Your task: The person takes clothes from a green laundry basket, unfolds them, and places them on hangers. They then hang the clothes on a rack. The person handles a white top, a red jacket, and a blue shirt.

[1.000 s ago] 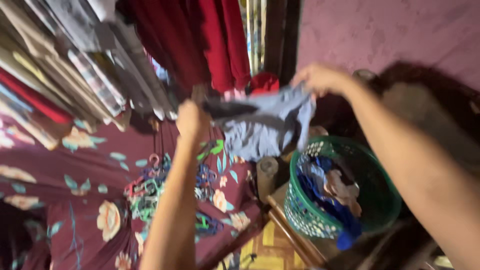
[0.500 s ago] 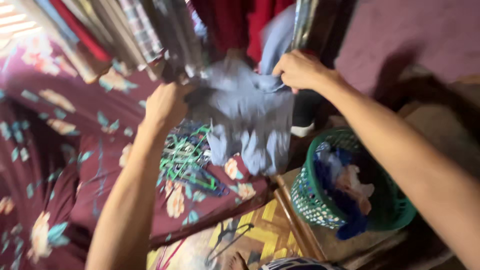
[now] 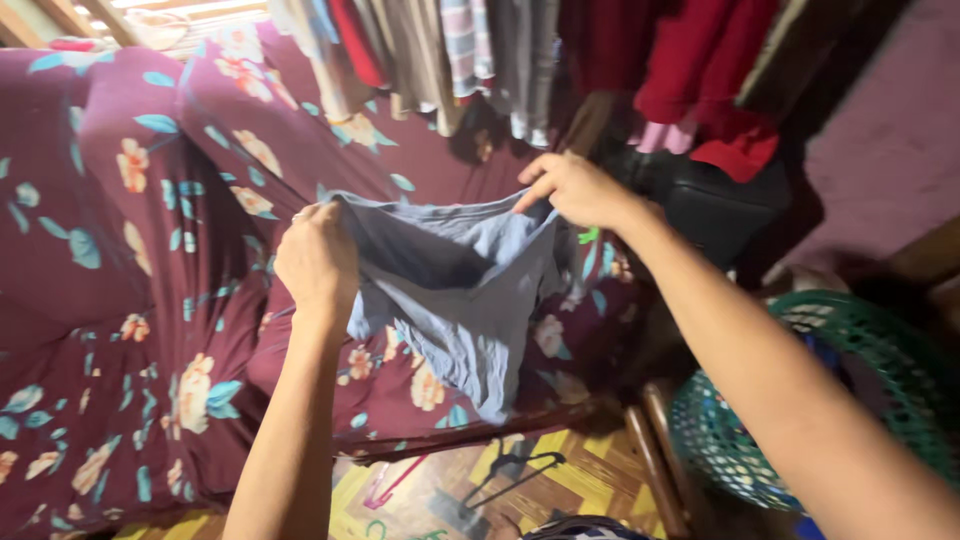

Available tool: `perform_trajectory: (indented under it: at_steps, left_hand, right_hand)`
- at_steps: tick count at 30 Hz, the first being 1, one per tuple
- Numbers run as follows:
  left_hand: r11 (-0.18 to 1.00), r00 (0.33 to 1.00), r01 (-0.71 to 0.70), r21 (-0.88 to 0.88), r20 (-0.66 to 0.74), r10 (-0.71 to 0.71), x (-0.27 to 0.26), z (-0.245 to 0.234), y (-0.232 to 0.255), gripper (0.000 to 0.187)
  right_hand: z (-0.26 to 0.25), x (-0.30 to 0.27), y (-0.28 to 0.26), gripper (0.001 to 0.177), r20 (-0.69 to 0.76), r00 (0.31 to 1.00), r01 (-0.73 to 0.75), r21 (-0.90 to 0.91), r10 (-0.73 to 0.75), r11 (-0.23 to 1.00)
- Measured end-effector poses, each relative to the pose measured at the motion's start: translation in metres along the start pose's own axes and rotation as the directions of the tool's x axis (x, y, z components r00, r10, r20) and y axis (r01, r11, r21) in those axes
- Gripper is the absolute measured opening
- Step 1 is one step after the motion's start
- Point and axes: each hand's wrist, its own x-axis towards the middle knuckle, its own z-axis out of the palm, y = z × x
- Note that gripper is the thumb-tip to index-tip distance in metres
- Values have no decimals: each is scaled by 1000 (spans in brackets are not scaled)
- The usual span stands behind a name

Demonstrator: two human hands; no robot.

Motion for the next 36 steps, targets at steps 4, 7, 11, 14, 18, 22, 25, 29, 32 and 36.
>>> perform_trajectory:
  at_steps: [4,7,11,14,18,22,25,29,32,36]
  left_hand:
    - [954,962,-251,164,-62,264,9,-3,-27,29]
    - [946,958,-264,188,-59,279,20,-1,-33,29]
    - [972,973,-226,65,-28,228,33,20,-35,36]
    - [980,980,-198,2,22,198,36,47,-29,36]
    - [989,982,-144,-35,116,147,32,94,-18,39]
    - [986,969,-143,-82,193,157,25,144,-11,42]
    - [991,949,-84,-106,295,112,28,177,-3,52]
    - [998,937,-25,-64,346,46,41,219,7,49]
    - [998,951,0,-61,308,19,51,245,13,50]
    - [996,964,14,-87,266,10,61,267,24,52]
  right_hand:
    - [45,23,14,49,-124,987,-121,-187,99,975]
    - [62,35,28,45,-203,973,-146,-185,107,972]
    - [75,46,61,40,-161,980,-141,-166,114,976]
    - [90,54,98,36,-185,970,-179,-98,159,979]
    - [114,52,174,40,-84,939,-321,136,334,937]
    - [135,35,278,41,-53,887,-452,103,458,886]
    - [149,19,343,43,-42,842,-538,8,538,843]
    - [156,10,400,41,-41,750,-661,-34,660,749]
    - [149,6,419,36,-17,626,-771,-162,780,615]
    - [156,-11,450,31,61,405,-877,-257,912,407]
